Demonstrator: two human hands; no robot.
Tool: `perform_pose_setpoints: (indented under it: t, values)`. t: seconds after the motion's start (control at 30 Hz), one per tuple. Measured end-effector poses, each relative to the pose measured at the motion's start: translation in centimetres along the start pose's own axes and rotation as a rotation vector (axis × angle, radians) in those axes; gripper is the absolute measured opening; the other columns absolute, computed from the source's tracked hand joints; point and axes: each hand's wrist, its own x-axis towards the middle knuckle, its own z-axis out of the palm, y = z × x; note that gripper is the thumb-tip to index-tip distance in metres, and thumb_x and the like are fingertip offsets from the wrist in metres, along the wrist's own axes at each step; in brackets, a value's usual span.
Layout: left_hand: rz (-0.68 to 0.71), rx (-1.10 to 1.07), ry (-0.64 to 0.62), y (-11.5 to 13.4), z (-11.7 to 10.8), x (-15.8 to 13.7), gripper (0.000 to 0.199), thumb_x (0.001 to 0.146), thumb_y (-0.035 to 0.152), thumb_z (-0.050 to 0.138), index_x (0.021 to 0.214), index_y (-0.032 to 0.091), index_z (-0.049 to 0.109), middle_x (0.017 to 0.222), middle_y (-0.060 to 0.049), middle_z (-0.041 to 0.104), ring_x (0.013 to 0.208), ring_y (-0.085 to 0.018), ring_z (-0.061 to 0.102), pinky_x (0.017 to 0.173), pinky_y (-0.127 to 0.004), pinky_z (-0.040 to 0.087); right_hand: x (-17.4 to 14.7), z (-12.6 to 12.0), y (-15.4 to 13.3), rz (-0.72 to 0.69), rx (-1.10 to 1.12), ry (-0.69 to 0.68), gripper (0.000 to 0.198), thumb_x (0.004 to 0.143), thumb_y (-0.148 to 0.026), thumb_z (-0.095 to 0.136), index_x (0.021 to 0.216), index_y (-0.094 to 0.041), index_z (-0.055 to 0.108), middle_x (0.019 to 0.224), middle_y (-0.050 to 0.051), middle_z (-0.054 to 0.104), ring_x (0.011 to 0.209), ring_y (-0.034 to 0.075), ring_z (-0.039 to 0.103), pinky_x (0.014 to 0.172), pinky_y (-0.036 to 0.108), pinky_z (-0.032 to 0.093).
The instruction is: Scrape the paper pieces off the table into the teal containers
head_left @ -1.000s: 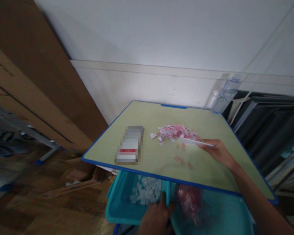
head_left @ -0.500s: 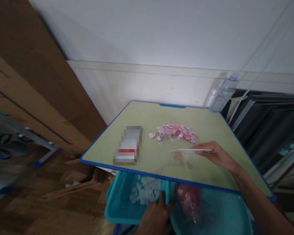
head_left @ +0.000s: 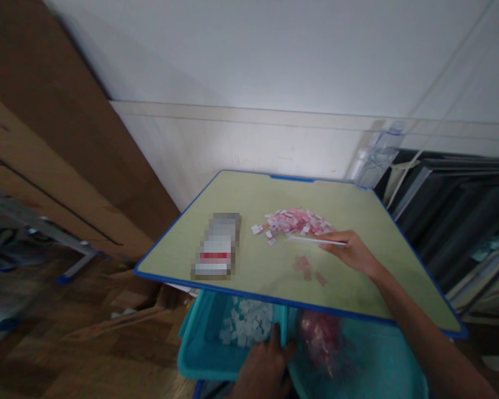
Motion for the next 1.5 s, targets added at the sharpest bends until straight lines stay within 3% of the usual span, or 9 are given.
perform_pose_setpoints:
  t: [0.37,0.57,0.8,1.23,1.5]
  values:
    - [-0.02,0.003,-0.023,0.3,-0.9,-0.2,0.049,0.074,0.026,0.05,0.122,0.03,0.04,0.134,-0.014,0.029,0.089,-0.027,0.056,0.076,-0.04,0.043,0.9,1.4,-0.8,0.008,0.22,-0.224,0.029,0.066,-0.037,0.064,0.084,-0.015,0.071,0.086,0.01,0.07,0.078,0.021,0.065,0.073,0.033,0.05]
    - [-0.014,-0.008,-0.003,0.2,-0.7,-0.2,0.052,0.074,0.027,0.05,0.125,0.03,0.038,0.133,-0.014,0.03,0.088,-0.026,0.056,0.075,-0.04,0.043,0.4,-0.3,-0.7,-0.026,0.189,-0.365,0.027,0.066,-0.035,0.064,0.081,-0.014,0.072,0.083,0.011,0.07,0.077,0.021,0.065,0.071,0.03,0.05]
    - [-0.019,-0.015,-0.003,0.1,-0.7,-0.2,0.049,0.077,0.029,0.048,0.125,0.032,0.038,0.132,-0.013,0.03,0.089,-0.026,0.056,0.077,-0.041,0.042,-1.6,-3.3,-1.0,0.075,0.24,-0.518,0.024,0.066,-0.035,0.064,0.079,-0.017,0.072,0.088,0.01,0.07,0.087,0.024,0.063,0.077,0.033,0.048]
    - [-0.005,-0.023,0.048,0.3,-0.9,-0.7,0.045,0.078,0.027,0.048,0.122,0.032,0.042,0.131,-0.014,0.03,0.088,-0.026,0.056,0.076,-0.04,0.042,-6.2,-6.5,0.2,0.142,0.234,-0.528,0.021,0.065,-0.034,0.066,0.077,-0.018,0.072,0.085,0.011,0.07,0.083,0.023,0.065,0.071,0.033,0.051]
    - [-0.011,-0.027,0.036,0.3,-1.1,-0.6,0.046,0.079,0.027,0.048,0.124,0.031,0.041,0.131,-0.014,0.031,0.086,-0.025,0.056,0.076,-0.04,0.042,-8.9,-6.1,-0.8,0.193,0.182,-0.36,0.022,0.067,-0.037,0.065,0.076,-0.019,0.073,0.083,0.012,0.07,0.084,0.025,0.065,0.078,0.035,0.05]
